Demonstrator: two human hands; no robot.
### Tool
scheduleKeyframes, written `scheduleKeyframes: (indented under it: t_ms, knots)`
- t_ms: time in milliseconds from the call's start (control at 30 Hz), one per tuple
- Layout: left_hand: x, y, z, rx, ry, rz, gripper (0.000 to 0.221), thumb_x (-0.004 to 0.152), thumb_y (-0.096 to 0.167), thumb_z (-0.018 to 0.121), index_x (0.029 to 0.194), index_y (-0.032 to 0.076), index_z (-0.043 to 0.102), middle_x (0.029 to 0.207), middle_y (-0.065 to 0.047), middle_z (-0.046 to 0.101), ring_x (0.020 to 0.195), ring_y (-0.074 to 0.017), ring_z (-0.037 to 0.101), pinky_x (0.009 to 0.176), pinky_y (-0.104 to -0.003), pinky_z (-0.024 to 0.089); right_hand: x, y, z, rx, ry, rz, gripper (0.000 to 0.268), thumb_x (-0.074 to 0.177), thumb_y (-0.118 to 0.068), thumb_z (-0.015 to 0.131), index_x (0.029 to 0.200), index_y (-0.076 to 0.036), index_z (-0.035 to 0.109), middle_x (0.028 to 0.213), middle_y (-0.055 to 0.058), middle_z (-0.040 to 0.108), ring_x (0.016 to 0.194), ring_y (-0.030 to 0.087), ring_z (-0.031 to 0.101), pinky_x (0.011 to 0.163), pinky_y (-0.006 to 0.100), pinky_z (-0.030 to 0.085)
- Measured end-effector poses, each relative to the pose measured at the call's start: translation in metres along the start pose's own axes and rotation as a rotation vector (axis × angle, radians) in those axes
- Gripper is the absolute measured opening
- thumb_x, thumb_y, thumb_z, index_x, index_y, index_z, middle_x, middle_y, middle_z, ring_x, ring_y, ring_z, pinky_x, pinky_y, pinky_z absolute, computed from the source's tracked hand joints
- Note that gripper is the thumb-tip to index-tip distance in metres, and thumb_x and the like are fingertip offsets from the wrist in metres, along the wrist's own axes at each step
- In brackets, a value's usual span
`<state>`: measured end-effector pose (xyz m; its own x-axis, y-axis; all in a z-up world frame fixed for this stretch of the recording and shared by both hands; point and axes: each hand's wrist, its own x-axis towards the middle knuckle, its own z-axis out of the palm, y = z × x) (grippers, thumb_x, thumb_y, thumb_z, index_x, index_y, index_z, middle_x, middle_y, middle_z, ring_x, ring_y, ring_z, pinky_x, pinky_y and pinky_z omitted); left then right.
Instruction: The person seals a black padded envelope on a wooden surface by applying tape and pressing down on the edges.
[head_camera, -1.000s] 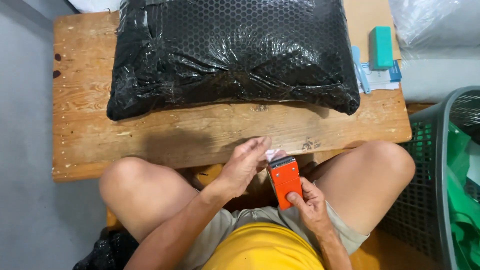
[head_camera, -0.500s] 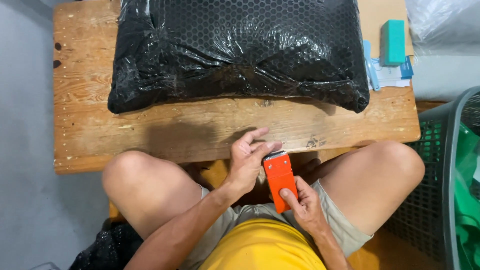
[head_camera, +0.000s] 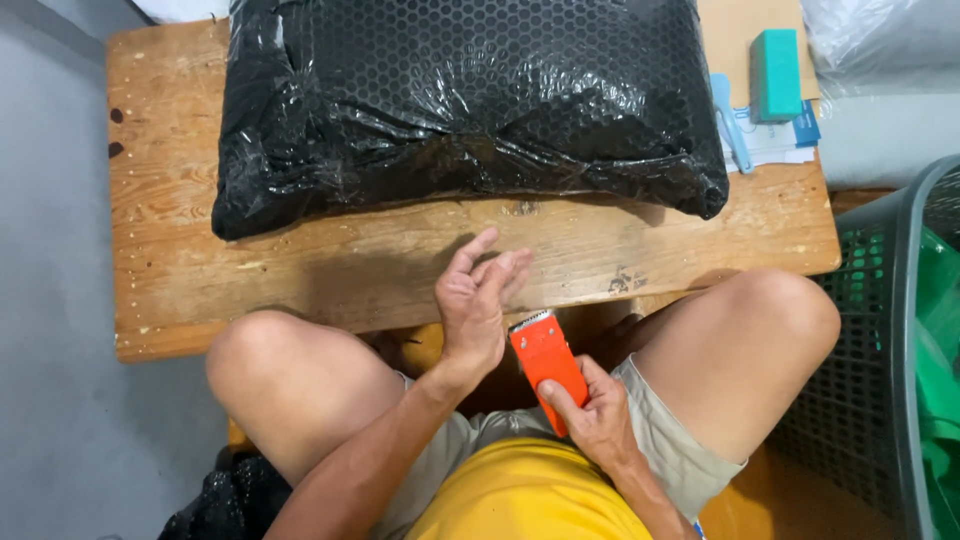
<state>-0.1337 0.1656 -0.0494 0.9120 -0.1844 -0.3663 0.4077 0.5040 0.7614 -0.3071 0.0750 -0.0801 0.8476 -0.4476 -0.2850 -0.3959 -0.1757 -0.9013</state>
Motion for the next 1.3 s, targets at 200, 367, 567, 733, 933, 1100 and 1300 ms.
scheduleKeyframes:
  t_ms: [200, 367, 567, 733, 933, 1100, 1300]
  knots:
    - [-0.005, 0.016, 0.004, 0.193, -0.098, 0.082, 0.058, 0.09, 0.016, 0.07, 0.139, -0.008, 0.052, 0.096, -0.028, 0.077, 0.091, -0.0289, 0.079, 0.098, -0.038, 0.058, 0.007, -0.002, -0.006, -0.062, 0.053, 0.009, 0.024, 0.085, -0.032, 0.077, 0.079, -0.013, 0.064, 0.063, -0.005, 0.054, 0.059, 0.009, 0.043, 0.053, 0.027, 0.039]
    - [-0.009, 0.018, 0.007, 0.183, -0.106, 0.039, 0.066, 0.093, 0.032, 0.063, 0.143, -0.008, 0.05, 0.093, -0.029, 0.077, 0.094, -0.0341, 0.079, 0.099, -0.041, 0.059, 0.01, -0.01, -0.009, -0.107, 0.065, 0.059, 0.03, 0.085, -0.033, 0.079, 0.074, -0.013, 0.059, 0.061, -0.004, 0.05, 0.057, 0.009, 0.04, 0.051, 0.028, 0.037]
    - [-0.024, 0.004, 0.001, 0.444, -0.218, 0.13, 0.063, 0.096, 0.032, 0.061, 0.145, -0.005, 0.049, 0.116, -0.023, 0.072, 0.116, -0.0363, 0.071, 0.1, -0.042, 0.058, 0.02, -0.025, -0.014, -0.233, 0.044, 0.153, 0.045, 0.086, -0.043, 0.078, 0.068, -0.014, 0.048, 0.058, -0.003, 0.045, 0.057, 0.011, 0.04, 0.054, 0.032, 0.037]
    - [-0.028, -0.012, -0.01, 0.803, -0.44, 0.808, 0.044, 0.092, 0.004, 0.074, 0.135, -0.001, 0.065, 0.102, -0.008, 0.081, 0.102, -0.0255, 0.078, 0.106, -0.043, 0.053, 0.038, -0.024, -0.016, -0.13, 0.082, 0.132, 0.028, 0.082, -0.03, 0.083, 0.077, -0.006, 0.069, 0.053, 0.017, 0.061, 0.052, 0.025, 0.056, 0.053, 0.038, 0.048]
    - [-0.024, 0.029, 0.005, 0.784, -0.566, 1.293, 0.033, 0.09, -0.003, 0.072, 0.123, -0.002, 0.072, 0.108, -0.012, 0.08, 0.095, -0.0316, 0.079, 0.097, -0.051, 0.061, 0.043, -0.08, -0.025, -0.027, 0.019, 0.074, 0.026, 0.079, -0.031, 0.085, 0.072, -0.01, 0.07, 0.05, 0.011, 0.061, 0.052, 0.018, 0.055, 0.052, 0.03, 0.046]
    - [-0.015, 0.051, 0.008, 0.795, -0.642, 1.421, 0.029, 0.089, -0.008, 0.065, 0.117, -0.004, 0.074, 0.107, -0.014, 0.08, 0.095, -0.0348, 0.079, 0.095, -0.053, 0.062, 0.053, -0.094, -0.026, -0.007, -0.025, -0.04, 0.027, 0.08, -0.028, 0.084, 0.071, -0.008, 0.068, 0.049, 0.01, 0.059, 0.053, 0.016, 0.053, 0.051, 0.03, 0.045]
    - [0.011, 0.018, -0.038, 0.938, -0.949, 1.163, 0.034, 0.089, -0.009, 0.069, 0.121, -0.017, 0.061, 0.092, -0.036, 0.068, 0.091, -0.0562, 0.069, 0.078, -0.068, 0.061, 0.068, -0.101, -0.027, -0.11, -0.079, -0.059, 0.03, 0.081, -0.035, 0.081, 0.074, -0.011, 0.065, 0.056, 0.015, 0.062, 0.058, 0.019, 0.055, 0.056, 0.033, 0.046]
